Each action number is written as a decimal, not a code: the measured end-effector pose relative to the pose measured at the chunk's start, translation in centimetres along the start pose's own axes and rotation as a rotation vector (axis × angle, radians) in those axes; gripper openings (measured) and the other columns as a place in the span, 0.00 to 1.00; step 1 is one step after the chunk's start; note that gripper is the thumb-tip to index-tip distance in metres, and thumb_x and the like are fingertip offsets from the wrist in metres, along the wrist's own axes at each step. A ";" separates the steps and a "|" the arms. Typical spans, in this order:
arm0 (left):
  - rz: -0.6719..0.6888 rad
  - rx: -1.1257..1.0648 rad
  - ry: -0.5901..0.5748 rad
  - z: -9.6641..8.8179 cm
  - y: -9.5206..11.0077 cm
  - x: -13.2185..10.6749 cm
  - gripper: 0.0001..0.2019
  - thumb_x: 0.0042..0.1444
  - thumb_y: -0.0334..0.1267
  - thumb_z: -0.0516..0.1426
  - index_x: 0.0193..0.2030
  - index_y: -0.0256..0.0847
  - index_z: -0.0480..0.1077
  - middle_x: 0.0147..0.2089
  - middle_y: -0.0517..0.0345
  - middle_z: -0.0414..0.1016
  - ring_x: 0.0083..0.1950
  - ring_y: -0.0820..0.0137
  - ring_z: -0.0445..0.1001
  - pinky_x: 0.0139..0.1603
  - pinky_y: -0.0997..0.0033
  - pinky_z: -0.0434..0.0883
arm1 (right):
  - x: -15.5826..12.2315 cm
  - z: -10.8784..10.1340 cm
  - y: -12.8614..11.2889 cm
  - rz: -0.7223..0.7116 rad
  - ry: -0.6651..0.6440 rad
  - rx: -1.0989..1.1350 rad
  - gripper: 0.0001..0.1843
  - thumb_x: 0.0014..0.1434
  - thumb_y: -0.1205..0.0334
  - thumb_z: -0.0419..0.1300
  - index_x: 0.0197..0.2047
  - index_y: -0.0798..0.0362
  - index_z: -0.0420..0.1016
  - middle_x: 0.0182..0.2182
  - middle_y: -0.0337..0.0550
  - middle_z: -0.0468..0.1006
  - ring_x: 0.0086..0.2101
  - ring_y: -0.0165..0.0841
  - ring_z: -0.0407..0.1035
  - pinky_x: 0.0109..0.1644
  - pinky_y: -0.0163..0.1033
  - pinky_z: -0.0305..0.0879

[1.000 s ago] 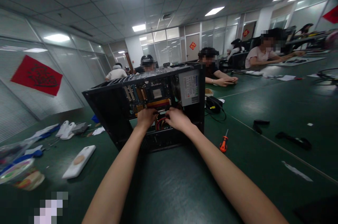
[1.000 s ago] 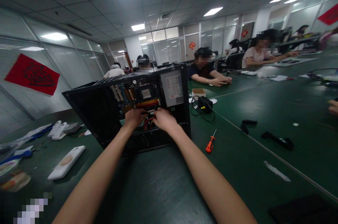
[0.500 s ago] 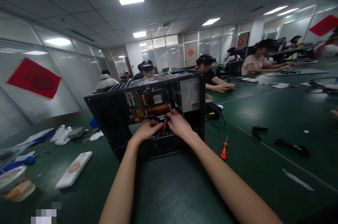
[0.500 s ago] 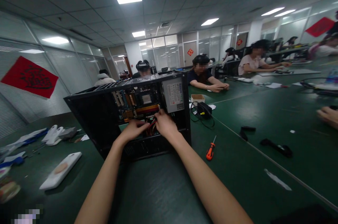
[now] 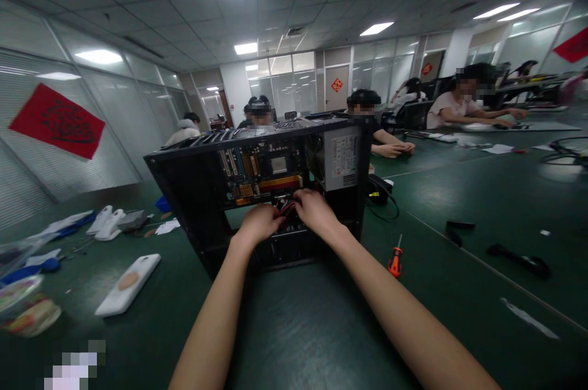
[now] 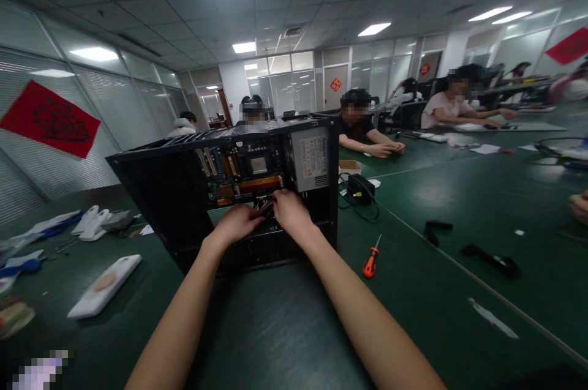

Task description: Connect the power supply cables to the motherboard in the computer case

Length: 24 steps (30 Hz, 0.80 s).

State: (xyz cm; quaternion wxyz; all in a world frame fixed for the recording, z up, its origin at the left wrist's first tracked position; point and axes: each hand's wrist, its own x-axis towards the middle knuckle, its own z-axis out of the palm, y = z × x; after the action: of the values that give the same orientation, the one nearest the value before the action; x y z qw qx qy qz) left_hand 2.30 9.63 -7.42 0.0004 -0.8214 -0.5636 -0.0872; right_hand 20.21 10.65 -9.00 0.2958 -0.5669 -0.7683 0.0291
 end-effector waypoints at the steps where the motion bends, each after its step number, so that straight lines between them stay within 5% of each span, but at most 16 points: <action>1: -0.033 0.050 0.012 0.0 0.5 -0.2 0.14 0.62 0.45 0.56 0.38 0.42 0.81 0.35 0.49 0.81 0.36 0.62 0.76 0.32 0.70 0.62 | 0.4 0.2 0.1 -0.006 -0.022 0.011 0.16 0.66 0.69 0.52 0.52 0.55 0.77 0.49 0.49 0.80 0.51 0.37 0.73 0.55 0.35 0.64; 9: -0.135 -0.004 0.003 0.5 1.3 -0.1 0.15 0.62 0.47 0.55 0.37 0.42 0.80 0.36 0.48 0.81 0.37 0.60 0.78 0.33 0.69 0.65 | 2.6 1.0 -0.8 -0.004 -0.090 -0.073 0.17 0.64 0.73 0.52 0.49 0.56 0.80 0.44 0.55 0.82 0.47 0.40 0.76 0.50 0.38 0.66; 24: -0.213 -0.049 -0.034 0.7 1.4 0.1 0.15 0.60 0.46 0.57 0.41 0.39 0.79 0.43 0.45 0.82 0.41 0.58 0.78 0.34 0.68 0.66 | 2.3 0.8 -1.1 0.025 -0.110 -0.162 0.16 0.65 0.72 0.51 0.49 0.56 0.78 0.43 0.57 0.81 0.46 0.44 0.77 0.47 0.40 0.68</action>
State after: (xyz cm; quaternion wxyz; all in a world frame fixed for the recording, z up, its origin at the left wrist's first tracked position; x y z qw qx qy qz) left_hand 3.72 9.30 -7.99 -0.0385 -0.7580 -0.6453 -0.0865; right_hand 18.42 12.54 -8.28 0.2060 -0.5962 -0.7759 0.0018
